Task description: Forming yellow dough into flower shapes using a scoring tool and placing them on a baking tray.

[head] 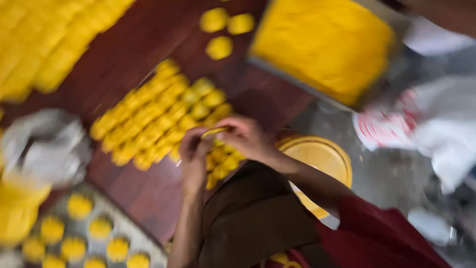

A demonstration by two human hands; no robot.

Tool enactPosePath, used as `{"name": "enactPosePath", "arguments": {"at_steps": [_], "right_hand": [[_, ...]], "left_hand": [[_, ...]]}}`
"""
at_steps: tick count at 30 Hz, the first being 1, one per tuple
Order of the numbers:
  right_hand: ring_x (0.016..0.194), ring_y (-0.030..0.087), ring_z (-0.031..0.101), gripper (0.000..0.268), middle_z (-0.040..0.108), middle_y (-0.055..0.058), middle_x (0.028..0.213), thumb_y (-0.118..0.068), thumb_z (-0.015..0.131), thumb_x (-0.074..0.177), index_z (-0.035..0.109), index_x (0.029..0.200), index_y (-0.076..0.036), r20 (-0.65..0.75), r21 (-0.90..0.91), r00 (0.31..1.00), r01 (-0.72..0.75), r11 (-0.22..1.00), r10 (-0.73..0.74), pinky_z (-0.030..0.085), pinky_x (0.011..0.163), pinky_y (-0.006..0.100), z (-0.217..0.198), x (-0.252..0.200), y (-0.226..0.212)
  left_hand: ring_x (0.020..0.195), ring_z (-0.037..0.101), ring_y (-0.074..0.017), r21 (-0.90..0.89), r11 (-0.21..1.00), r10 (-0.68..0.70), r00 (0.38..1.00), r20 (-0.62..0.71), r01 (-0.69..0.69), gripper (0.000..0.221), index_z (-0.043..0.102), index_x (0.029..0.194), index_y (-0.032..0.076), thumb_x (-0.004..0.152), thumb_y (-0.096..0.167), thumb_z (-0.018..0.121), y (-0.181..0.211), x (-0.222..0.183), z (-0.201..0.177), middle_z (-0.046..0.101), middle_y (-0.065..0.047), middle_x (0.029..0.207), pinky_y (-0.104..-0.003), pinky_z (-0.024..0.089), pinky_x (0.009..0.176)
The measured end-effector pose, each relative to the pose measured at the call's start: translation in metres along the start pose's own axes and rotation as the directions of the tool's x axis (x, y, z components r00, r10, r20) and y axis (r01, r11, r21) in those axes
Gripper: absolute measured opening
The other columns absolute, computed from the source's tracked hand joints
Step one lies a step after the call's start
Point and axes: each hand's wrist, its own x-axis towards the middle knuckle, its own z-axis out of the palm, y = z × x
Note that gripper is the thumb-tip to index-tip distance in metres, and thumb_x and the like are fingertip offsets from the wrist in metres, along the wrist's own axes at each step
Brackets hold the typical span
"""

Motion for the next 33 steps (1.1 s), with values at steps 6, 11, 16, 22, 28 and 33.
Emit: {"name": "enactPosePath", "arguments": {"at_steps": [6,11,16,22,28,33], "right_hand": [[0.080,0.007,0.065,0.025,0.072,0.001,0.098,-0.018,0.075,0.098,0.073,0.118,-0.004,-0.014,-0.231,0.986,0.156,0.960,-0.164,0.054,0.070,0.025,-0.047,0.003,-0.053],[0.110,0.010,0.067,0.037,0.067,0.001,0.121,-0.012,0.063,0.102,0.057,0.136,-0.001,-0.090,0.255,0.991,0.122,0.959,-0.103,0.056,0.094,0.026,-0.081,-0.001,-0.036],[0.088,0.008,0.061,0.027,0.068,0.003,0.100,-0.006,0.070,0.101,0.067,0.127,-0.001,-0.391,0.299,0.920,0.119,0.947,0.008,0.050,0.078,0.025,-0.150,-0.033,0.011],[0.089,0.010,0.066,0.020,0.071,0.002,0.101,0.001,0.067,0.099,0.069,0.118,-0.003,-0.836,0.204,0.545,0.410,0.889,-0.059,0.052,0.078,0.025,-0.252,-0.076,-0.029],[0.103,0.015,0.070,0.014,0.072,0.006,0.111,-0.004,0.061,0.102,0.066,0.114,-0.001,-0.884,0.206,0.461,0.519,0.830,-0.069,0.059,0.096,0.031,-0.265,-0.088,-0.067],[0.083,0.008,0.057,0.013,0.067,0.003,0.099,-0.001,0.065,0.104,0.067,0.117,0.003,-0.859,0.327,0.509,0.450,0.831,0.062,0.044,0.074,0.022,-0.259,-0.088,-0.043]], "left_hand": [[0.093,0.060,-0.0086,-0.146,0.980,-0.144,0.989,-0.043,0.136,0.013,0.065,0.111,0.004,0.099,0.002,0.062,0.023,0.031,0.061,0.067,-0.001,0.103,-0.023,0.048,0.081],[0.092,0.058,-0.0090,-0.176,0.969,-0.173,0.985,0.025,0.174,0.019,0.063,0.120,0.004,0.101,0.004,0.063,0.025,0.053,0.110,0.065,-0.001,0.107,-0.024,0.047,0.079],[0.114,0.063,-0.0203,0.266,0.953,0.065,0.953,0.295,-0.147,0.028,0.062,0.133,0.001,0.106,0.009,0.061,0.040,0.086,0.171,0.068,-0.010,0.126,-0.032,0.049,0.099],[0.143,0.043,-0.0405,0.424,0.454,0.106,0.521,0.847,-0.783,0.072,0.048,0.147,0.001,0.086,0.022,0.081,0.011,0.150,0.297,0.049,-0.020,0.151,-0.047,0.036,0.120],[0.143,0.033,-0.0419,0.252,0.145,0.000,0.255,0.967,-0.957,0.105,0.043,0.148,0.007,0.057,0.035,0.087,-0.028,0.165,0.364,0.041,-0.017,0.152,-0.060,0.024,0.116],[0.129,0.049,-0.0353,0.208,0.081,0.102,0.216,0.971,-0.975,0.058,0.063,0.134,0.016,0.078,0.021,0.081,-0.059,0.174,0.340,0.059,-0.009,0.135,-0.053,0.035,0.113]]}}
